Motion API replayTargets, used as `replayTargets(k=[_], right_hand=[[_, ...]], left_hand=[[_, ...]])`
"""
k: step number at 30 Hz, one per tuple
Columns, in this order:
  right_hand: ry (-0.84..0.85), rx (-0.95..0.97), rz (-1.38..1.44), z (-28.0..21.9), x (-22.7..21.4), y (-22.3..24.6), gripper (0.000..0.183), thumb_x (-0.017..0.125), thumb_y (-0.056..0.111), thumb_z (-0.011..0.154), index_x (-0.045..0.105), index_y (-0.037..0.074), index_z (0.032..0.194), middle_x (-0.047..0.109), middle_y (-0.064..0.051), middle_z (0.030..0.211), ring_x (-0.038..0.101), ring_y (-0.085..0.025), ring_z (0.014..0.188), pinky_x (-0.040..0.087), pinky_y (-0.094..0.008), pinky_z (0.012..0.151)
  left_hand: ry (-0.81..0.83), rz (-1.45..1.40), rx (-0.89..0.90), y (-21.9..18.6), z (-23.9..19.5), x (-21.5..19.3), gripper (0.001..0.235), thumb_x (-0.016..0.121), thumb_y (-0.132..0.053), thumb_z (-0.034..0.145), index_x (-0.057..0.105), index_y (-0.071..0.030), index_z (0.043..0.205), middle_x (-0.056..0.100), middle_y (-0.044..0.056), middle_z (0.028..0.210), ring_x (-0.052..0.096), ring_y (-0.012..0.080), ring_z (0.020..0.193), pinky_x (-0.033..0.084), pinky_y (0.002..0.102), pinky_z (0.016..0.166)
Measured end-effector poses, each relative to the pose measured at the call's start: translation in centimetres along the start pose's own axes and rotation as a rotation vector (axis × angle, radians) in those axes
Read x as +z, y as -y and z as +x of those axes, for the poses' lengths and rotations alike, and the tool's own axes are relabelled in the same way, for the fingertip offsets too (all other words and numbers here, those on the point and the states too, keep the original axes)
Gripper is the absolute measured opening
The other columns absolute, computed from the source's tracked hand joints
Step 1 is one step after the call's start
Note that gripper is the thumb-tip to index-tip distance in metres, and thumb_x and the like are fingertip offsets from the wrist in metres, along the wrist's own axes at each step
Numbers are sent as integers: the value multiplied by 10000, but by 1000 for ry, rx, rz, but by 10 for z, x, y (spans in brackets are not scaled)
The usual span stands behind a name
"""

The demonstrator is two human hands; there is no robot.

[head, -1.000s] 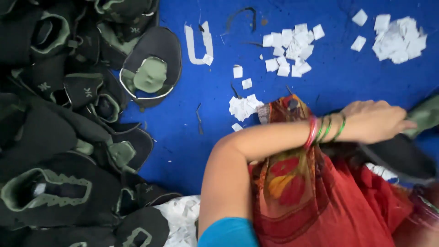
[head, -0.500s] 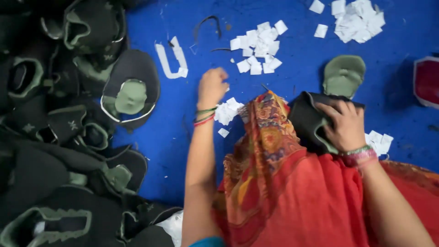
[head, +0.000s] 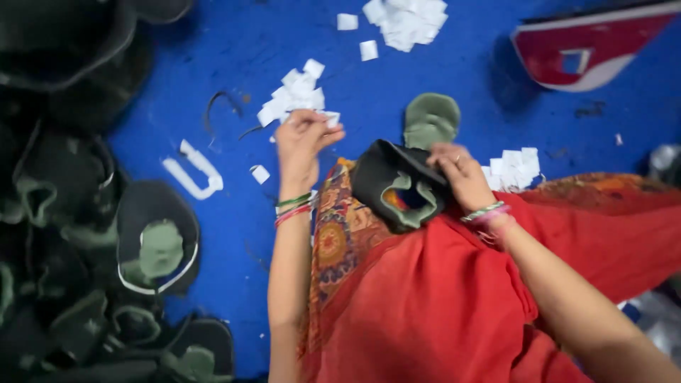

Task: Applying labels to shoe upper components and securing them with a hand iron.

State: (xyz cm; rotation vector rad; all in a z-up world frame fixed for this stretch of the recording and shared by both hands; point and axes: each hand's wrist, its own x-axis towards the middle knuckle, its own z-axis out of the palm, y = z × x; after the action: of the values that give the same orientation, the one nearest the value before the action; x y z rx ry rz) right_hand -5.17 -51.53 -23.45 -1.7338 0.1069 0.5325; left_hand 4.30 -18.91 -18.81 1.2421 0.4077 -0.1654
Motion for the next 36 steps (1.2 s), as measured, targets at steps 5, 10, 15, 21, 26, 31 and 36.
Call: replayTargets(k=[5,10,15,21,26,31,36], right_hand=[[-349,-329,-714,6,-15,28,685,761,309,865,551,41,1458,458,-170,1562,472,-424,1312,402,-490,1121],[-275,-262,-1010,11,-33,48,817,816,483,780,560,55,1427,475,-63,1557,514,-356,1202,428,-472,955],[-222,-232,-1015,15,-36,51,884,821,470,750,513,53,1467,466,-93,1562,517,-356,1191,432,-468,949],[-161,-241,-1010,29,-41,55,1012,849,479,701,441,144,1565,487,-156,1449,516,-365,1142,450,-467,904],[-44,-163,-1066,43,-52,66,1094,883,541,610,421,222,1549,494,-144,1400,512,-364,1117,456,-458,882],[3,-168,-1110,44,-52,67,1153,894,595,576,399,259,1562,467,-211,1408,508,-378,1124,448,-464,874],[-37,-180,-1126,39,-44,67,1175,892,586,572,394,261,1585,467,-210,1425,510,-373,1131,446,-459,886]], left_hand=[[292,219,-95,50,46,98,363,707,22,837,706,6,1200,707,67,849,632,112,710,535,237,621],[410,220,-309,101,62,144,143,703,-39,893,748,62,984,754,78,849,731,117,722,620,236,641],[266,410,-216,103,48,157,145,725,-34,853,756,27,981,752,65,790,715,94,642,589,220,560],[132,541,-89,102,42,166,138,757,-79,861,724,21,951,762,59,755,708,85,591,564,228,528],[133,552,-116,67,12,154,229,762,-86,861,707,9,1062,790,110,852,761,161,701,605,298,604],[491,1420,377,38,-44,116,818,736,-55,766,409,-81,1516,603,177,1103,627,382,1040,485,500,855],[501,1448,328,41,-43,115,874,685,-37,802,319,-46,1596,632,176,1104,616,371,1019,467,477,869]])
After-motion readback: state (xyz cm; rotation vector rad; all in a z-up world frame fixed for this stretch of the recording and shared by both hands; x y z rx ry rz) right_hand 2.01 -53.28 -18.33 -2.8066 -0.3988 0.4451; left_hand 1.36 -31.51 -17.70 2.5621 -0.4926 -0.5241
